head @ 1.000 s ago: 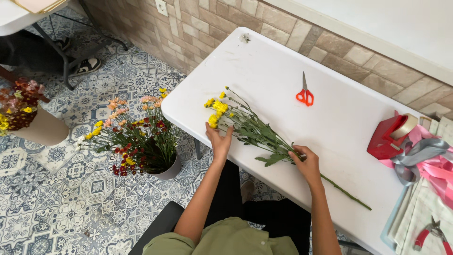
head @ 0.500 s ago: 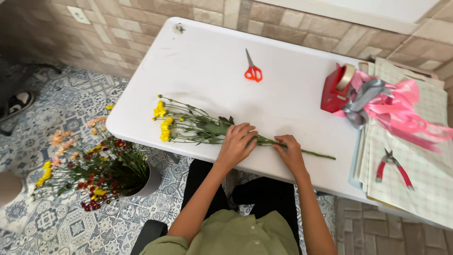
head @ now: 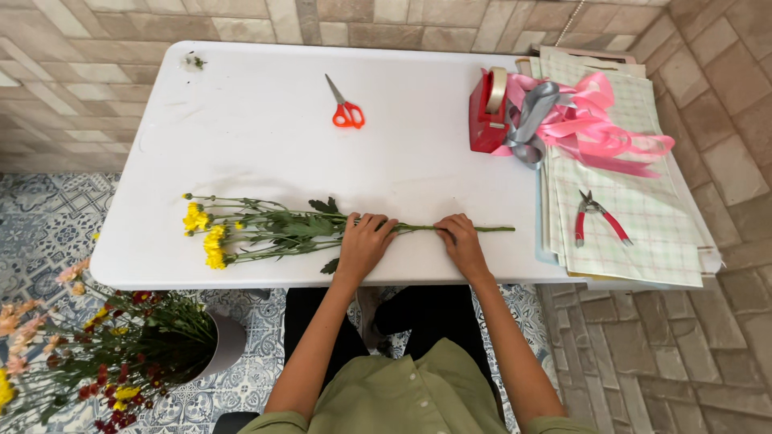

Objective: The person arranges yellow and pink flowers into a bouquet, trimming the stems with shears and checking the placement of individual flowers.

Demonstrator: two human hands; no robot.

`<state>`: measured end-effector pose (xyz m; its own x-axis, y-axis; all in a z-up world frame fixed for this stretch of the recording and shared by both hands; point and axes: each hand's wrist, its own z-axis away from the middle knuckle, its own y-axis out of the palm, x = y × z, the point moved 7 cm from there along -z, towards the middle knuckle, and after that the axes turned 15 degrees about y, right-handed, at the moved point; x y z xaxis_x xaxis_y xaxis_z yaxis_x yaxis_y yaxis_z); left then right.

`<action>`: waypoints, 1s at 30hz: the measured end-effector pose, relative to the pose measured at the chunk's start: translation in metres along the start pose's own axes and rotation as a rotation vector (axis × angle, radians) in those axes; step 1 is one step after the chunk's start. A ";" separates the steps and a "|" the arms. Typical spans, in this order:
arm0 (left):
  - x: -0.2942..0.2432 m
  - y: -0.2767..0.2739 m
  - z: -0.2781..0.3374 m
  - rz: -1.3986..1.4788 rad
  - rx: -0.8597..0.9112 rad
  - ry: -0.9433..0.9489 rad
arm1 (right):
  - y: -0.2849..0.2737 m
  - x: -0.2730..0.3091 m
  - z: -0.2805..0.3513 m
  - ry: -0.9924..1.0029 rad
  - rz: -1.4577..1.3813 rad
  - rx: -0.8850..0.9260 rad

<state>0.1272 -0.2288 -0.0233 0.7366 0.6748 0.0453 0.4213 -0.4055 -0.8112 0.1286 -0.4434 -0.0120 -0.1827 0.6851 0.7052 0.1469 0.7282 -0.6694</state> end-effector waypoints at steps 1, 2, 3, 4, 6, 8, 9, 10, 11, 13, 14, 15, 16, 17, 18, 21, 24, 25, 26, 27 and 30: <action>0.001 0.001 0.001 0.009 -0.006 -0.015 | 0.001 -0.001 0.000 -0.009 0.001 -0.006; 0.002 0.002 0.003 0.019 -0.012 -0.031 | 0.002 -0.001 0.002 -0.018 0.003 -0.010; 0.001 -0.001 0.003 0.024 -0.012 -0.024 | 0.003 -0.002 0.002 -0.012 0.005 -0.016; 0.002 -0.003 0.002 0.031 -0.014 -0.039 | 0.003 -0.003 0.002 -0.026 -0.026 -0.025; 0.001 -0.006 0.000 0.043 -0.018 -0.042 | -0.009 -0.002 0.003 -0.035 -0.052 -0.045; 0.002 -0.007 0.000 0.020 -0.028 -0.054 | -0.037 0.002 0.007 -0.028 -0.186 -0.152; 0.001 -0.011 -0.001 0.027 -0.029 -0.041 | -0.055 -0.008 0.007 -0.021 -0.183 -0.163; 0.000 -0.016 -0.003 0.029 -0.031 -0.047 | -0.079 -0.021 0.010 0.032 -0.117 -0.293; -0.001 -0.020 -0.004 0.031 -0.033 -0.053 | -0.104 -0.033 0.013 0.085 -0.049 -0.422; -0.001 -0.020 -0.004 0.040 -0.028 -0.049 | -0.142 -0.070 0.016 0.136 0.070 -0.496; 0.000 -0.019 -0.004 0.038 -0.021 -0.056 | -0.163 -0.088 0.020 0.178 0.181 -0.558; -0.002 -0.022 -0.004 0.053 -0.022 -0.039 | -0.175 -0.101 0.023 0.192 0.191 -0.573; -0.002 -0.025 -0.006 0.046 -0.018 -0.043 | -0.186 -0.116 0.026 0.252 0.283 -0.565; -0.002 -0.028 -0.008 0.038 -0.013 -0.047 | -0.198 -0.131 0.029 0.313 0.373 -0.556; -0.005 -0.031 -0.010 0.052 -0.017 -0.028 | -0.206 -0.137 0.034 0.328 0.382 -0.572; -0.006 -0.034 -0.013 0.083 -0.005 -0.054 | -0.221 -0.165 0.043 0.407 0.474 -0.578; -0.004 -0.031 -0.011 0.048 -0.001 -0.076 | -0.225 -0.203 0.039 0.574 0.523 -0.458; -0.005 -0.032 -0.012 0.045 0.004 -0.079 | -0.225 -0.204 0.038 0.640 0.520 -0.392; -0.005 -0.033 -0.011 0.038 0.008 -0.086 | -0.225 -0.205 0.037 0.702 0.515 -0.324; -0.006 -0.033 -0.012 0.039 0.007 -0.083 | -0.228 -0.202 0.036 0.703 0.515 -0.327; -0.005 -0.031 -0.011 0.024 0.024 -0.099 | -0.227 -0.197 0.032 0.713 0.530 -0.294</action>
<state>0.1161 -0.2259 0.0083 0.6898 0.7234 -0.0309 0.3911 -0.4081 -0.8249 0.1006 -0.7447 -0.0063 0.6033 0.7080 0.3671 0.2981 0.2268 -0.9272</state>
